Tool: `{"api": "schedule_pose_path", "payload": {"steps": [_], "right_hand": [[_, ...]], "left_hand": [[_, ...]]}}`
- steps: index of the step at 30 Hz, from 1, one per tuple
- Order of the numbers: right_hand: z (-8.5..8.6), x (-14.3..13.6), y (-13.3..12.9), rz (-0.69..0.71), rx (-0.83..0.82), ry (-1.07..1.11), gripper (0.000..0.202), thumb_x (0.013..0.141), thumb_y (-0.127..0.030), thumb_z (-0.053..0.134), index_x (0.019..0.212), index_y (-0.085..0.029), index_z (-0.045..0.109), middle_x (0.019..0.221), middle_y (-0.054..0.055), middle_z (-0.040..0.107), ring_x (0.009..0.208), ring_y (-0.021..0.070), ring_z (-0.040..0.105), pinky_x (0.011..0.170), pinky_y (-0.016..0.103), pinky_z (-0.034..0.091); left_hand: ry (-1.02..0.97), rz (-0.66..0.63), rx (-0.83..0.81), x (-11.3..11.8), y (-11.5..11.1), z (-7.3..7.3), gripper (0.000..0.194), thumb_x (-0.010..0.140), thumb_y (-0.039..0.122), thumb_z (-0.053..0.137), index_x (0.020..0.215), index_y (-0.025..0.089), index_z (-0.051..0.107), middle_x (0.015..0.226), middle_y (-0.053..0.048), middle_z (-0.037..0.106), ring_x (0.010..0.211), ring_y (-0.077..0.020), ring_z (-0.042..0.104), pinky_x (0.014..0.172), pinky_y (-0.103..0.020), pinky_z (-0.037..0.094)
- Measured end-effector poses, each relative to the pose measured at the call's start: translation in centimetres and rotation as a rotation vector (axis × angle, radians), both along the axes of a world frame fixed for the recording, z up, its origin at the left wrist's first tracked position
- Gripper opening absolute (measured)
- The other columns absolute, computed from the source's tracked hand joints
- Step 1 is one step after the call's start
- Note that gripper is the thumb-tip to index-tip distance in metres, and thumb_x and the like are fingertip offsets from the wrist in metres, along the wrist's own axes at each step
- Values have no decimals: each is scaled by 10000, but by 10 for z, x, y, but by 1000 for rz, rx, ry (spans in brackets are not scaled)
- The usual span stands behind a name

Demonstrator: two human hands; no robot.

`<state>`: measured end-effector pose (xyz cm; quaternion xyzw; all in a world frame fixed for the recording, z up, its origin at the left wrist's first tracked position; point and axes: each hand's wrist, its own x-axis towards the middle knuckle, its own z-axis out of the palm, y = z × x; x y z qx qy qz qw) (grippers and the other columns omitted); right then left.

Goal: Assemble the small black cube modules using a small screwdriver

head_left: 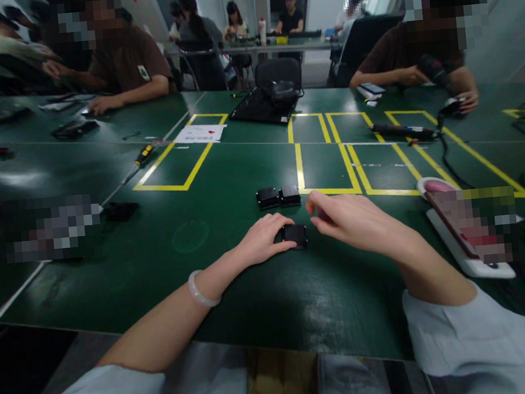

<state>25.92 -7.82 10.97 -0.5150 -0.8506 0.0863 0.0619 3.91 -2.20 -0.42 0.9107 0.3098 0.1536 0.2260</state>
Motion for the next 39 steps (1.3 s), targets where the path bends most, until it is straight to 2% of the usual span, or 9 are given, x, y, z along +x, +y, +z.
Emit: {"api": "schedule_pose_path", "payload": {"steps": [2,7,15,21,26,31,36,39], "right_hand": [[1,-1,-1,6,-3,9,134,903,-241,457,1032,-216,482,794,8,637,663,161,565,553,261,258],[1,-3,0,-41,23,-46,194,960,-388,427,1012,-215,496,747,15,637,634,178,563,544,265,244],[0,0,0,4,13,-10,140,905,-240,451,1039,-218,485,794,13,649,658,164,571,552,257,253],[-1,-4,1,-46,26,-53,193,963,-387,424,1021,-215,490,761,20,644,650,184,578,546,263,244],[-2,-1,1,-30,28,-51,125,948,-294,422,1016,-216,492,758,13,638,639,173,568,545,262,242],[0,0,-1,8,-3,-8,168,887,-233,466,1054,-216,468,797,8,640,664,166,576,557,258,262],[0,-3,-1,-23,15,-11,198,950,-398,443,1024,-219,483,762,9,635,655,179,576,552,263,256],[0,-3,0,-35,15,-39,198,973,-388,399,987,-218,501,726,9,620,625,176,562,547,266,243]], "left_hand": [[-4,-1,1,0,0,0,383,900,492,601,1168,222,561,1120,-67,600,1001,-247,553,872,-371,454],[-8,-1,7,0,0,0,404,902,486,602,1201,219,546,1115,-72,603,999,-250,555,871,-375,455],[-2,-6,-5,0,0,2,369,899,468,613,1168,220,563,1115,-65,601,999,-245,553,865,-367,454],[-4,-1,-8,1,0,1,392,896,479,609,1179,214,555,1104,-71,607,994,-249,556,867,-375,456],[-2,1,-9,0,0,3,381,899,490,599,1168,223,563,1106,-71,606,1002,-253,556,869,-379,456],[1,-2,-6,0,0,1,380,896,489,608,1157,217,559,1116,-69,606,1000,-251,554,872,-375,456],[-8,2,-6,1,0,0,391,893,484,614,1173,217,558,1110,-64,605,995,-245,552,871,-371,455],[-3,1,-14,0,0,2,398,898,480,608,1197,222,554,1104,-67,604,991,-246,553,868,-373,454]]}}
